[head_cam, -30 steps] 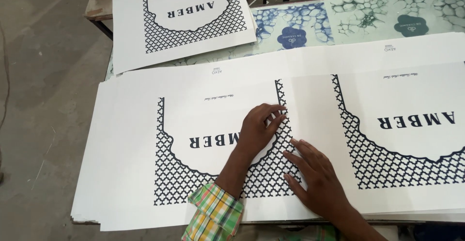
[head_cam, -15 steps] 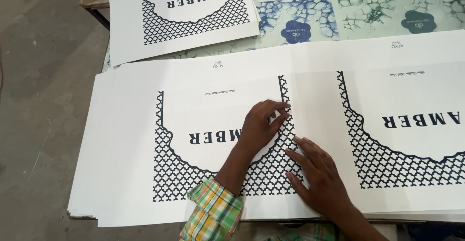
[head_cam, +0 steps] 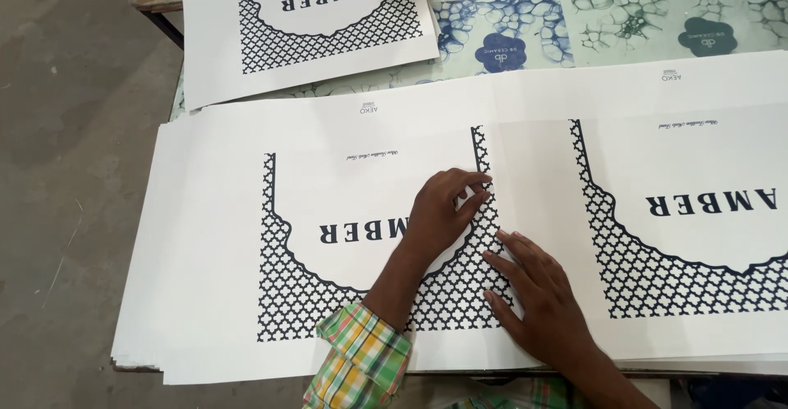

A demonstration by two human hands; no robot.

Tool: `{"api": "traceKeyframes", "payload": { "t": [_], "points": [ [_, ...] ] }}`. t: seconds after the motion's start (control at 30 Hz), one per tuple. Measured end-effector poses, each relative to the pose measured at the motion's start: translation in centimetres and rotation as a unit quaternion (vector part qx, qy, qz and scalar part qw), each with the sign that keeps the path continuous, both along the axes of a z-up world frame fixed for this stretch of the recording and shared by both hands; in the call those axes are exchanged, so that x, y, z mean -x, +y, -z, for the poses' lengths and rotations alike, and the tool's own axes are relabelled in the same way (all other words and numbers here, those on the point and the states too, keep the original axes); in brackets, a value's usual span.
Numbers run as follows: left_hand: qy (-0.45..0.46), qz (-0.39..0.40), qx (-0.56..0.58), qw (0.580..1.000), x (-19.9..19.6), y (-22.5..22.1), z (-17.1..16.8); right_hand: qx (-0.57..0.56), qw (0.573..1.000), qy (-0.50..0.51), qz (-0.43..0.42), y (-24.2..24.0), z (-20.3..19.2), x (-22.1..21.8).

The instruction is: Stack and align printed paper sheets on a table.

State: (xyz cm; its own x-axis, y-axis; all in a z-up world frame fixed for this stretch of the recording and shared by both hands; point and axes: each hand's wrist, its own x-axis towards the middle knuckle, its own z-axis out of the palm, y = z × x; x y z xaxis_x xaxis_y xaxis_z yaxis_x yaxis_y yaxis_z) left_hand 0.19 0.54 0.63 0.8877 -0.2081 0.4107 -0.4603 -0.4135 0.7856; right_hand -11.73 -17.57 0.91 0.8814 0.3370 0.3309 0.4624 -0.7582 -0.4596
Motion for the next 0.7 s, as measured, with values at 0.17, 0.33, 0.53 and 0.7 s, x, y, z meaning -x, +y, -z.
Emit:
{"api": "traceKeyframes", "payload": {
  "t": [0.17, 0.33, 0.53, 0.7],
  "points": [
    [0.031, -0.015, 0.023, 0.999, 0.0, 0.1, -0.4, -0.008, 1.000, 0.024, -0.004, -0.1, -0.6, -0.4],
    [0.029, -0.020, 0.039, 0.999, -0.3, 0.1, 0.2, -0.023, 0.992, 0.121, -0.013, -2.1, -1.6, -4.2],
    [-0.041, -0.013, -0.083, 0.996, 0.2, -0.6, 1.1, -0.181, 0.957, 0.227, -0.018, -2.7, -3.6, -15.7],
    [-0.086, -0.023, -0.152, 0.984, 0.7, -0.9, 1.7, -0.528, 0.762, 0.372, -0.047, 0.5, -3.3, -30.1]
  ]
}}
